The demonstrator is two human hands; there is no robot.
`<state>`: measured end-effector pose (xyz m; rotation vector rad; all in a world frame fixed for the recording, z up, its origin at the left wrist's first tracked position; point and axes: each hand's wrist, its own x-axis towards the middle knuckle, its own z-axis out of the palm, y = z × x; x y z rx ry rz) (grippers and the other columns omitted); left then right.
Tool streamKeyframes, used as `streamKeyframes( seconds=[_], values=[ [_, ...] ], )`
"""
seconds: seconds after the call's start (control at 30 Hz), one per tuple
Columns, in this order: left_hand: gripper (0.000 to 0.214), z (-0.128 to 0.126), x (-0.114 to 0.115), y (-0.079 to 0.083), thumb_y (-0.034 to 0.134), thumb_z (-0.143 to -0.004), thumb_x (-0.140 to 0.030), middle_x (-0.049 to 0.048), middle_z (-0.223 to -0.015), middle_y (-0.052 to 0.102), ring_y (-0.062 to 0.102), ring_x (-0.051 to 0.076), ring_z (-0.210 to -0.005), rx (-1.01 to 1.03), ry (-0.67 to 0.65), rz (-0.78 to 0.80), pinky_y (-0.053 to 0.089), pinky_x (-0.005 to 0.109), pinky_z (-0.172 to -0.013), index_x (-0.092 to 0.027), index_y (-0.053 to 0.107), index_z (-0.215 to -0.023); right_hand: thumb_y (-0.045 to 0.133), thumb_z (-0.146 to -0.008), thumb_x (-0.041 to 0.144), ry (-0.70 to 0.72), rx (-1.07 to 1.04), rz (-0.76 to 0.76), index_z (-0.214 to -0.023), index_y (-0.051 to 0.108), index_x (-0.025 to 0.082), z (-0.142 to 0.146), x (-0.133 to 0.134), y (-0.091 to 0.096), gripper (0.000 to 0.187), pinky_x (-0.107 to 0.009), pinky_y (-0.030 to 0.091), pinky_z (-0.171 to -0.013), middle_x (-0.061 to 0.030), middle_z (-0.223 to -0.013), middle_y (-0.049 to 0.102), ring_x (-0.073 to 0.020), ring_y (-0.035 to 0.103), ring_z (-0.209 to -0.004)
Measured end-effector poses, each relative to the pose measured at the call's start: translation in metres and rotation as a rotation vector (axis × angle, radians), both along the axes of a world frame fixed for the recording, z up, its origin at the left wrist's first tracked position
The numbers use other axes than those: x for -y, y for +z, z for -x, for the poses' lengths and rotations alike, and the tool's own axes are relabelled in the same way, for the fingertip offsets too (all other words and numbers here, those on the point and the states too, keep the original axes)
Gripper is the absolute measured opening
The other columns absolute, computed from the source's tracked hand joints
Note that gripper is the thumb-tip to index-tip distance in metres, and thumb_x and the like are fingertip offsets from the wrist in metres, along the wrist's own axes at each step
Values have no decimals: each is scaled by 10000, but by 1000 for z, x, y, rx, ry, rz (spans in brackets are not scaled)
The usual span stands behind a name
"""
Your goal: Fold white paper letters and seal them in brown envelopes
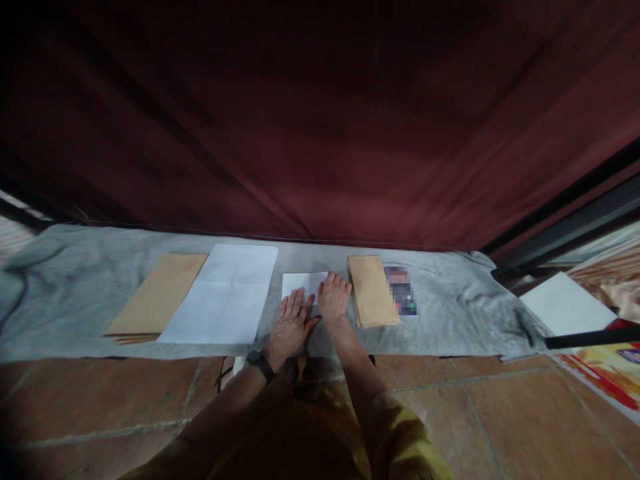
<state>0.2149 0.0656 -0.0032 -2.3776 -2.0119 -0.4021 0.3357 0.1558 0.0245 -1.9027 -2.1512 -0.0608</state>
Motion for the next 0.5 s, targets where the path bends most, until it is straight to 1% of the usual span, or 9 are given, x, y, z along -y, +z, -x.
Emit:
streamKeyframes(
  seconds=[0.03,0.1,0.17,0.2,0.23,0.33,0.43,0.5],
  values=[
    [611,0,0,1,461,-987,-484,152,-1626,345,277,318,-1522,-5,-3,5,263,534,-1228,-202,421,-1528,426,-1025,292,62,-38,-12,-1283,582,78,4,0,1,370,-493,430,-972,-221,-1165,689,-337,622,-1113],
    [571,0,0,2,468,-987,-435,152,-1622,352,272,311,-1525,-16,-19,19,252,534,-1234,-186,460,-1501,402,-1038,321,238,-130,-14,-1371,547,99,12,2,-1,425,-455,427,-1036,-200,-1310,640,-300,567,-1236],
    [544,0,0,2,463,-985,-377,159,-1609,376,278,302,-1523,-24,-27,34,247,522,-1239,-152,482,-1480,373,-1050,331,398,-199,9,-1430,519,121,19,4,-10,458,-409,397,-1113,-158,-1432,579,-249,485,-1359],
    [547,0,0,1,453,-984,-353,167,-1600,389,281,298,-1522,-26,-24,40,246,513,-1241,-127,475,-1482,356,-1055,325,443,-206,26,-1439,521,129,20,4,-16,462,-405,374,-1146,-139,-1464,561,-234,447,-1402],
    [562,0,0,1,440,-983,-334,177,-1591,400,282,294,-1521,-27,-17,42,245,503,-1244,-98,453,-1493,339,-1059,321,468,-200,42,-1447,524,139,21,5,-22,466,-412,352,-1171,-123,-1489,544,-228,421,-1429],
    [617,0,1,-2,407,-973,-282,194,-1585,401,276,271,-1524,-24,8,32,231,477,-1254,-35,350,-1535,319,-1071,349,446,-152,69,-1491,488,171,16,6,-37,486,-435,302,-1207,-96,-1574,446,-231,372,-1471],
    [635,-1,3,-4,389,-967,-269,179,-1600,375,267,254,-1528,-7,47,15,231,478,-1255,-53,307,-1558,335,-1073,363,403,-81,60,-1529,434,182,8,5,-43,500,-449,274,-1217,-99,-1612,372,-246,340,-1492],
    [630,-1,6,-4,381,-977,-301,178,-1606,362,262,264,-1529,6,102,2,253,489,-1247,-60,320,-1555,353,-1071,362,402,-46,36,-1541,412,182,4,4,-44,506,-455,267,-1218,-103,-1620,351,-254,336,-1495]
  ],
)
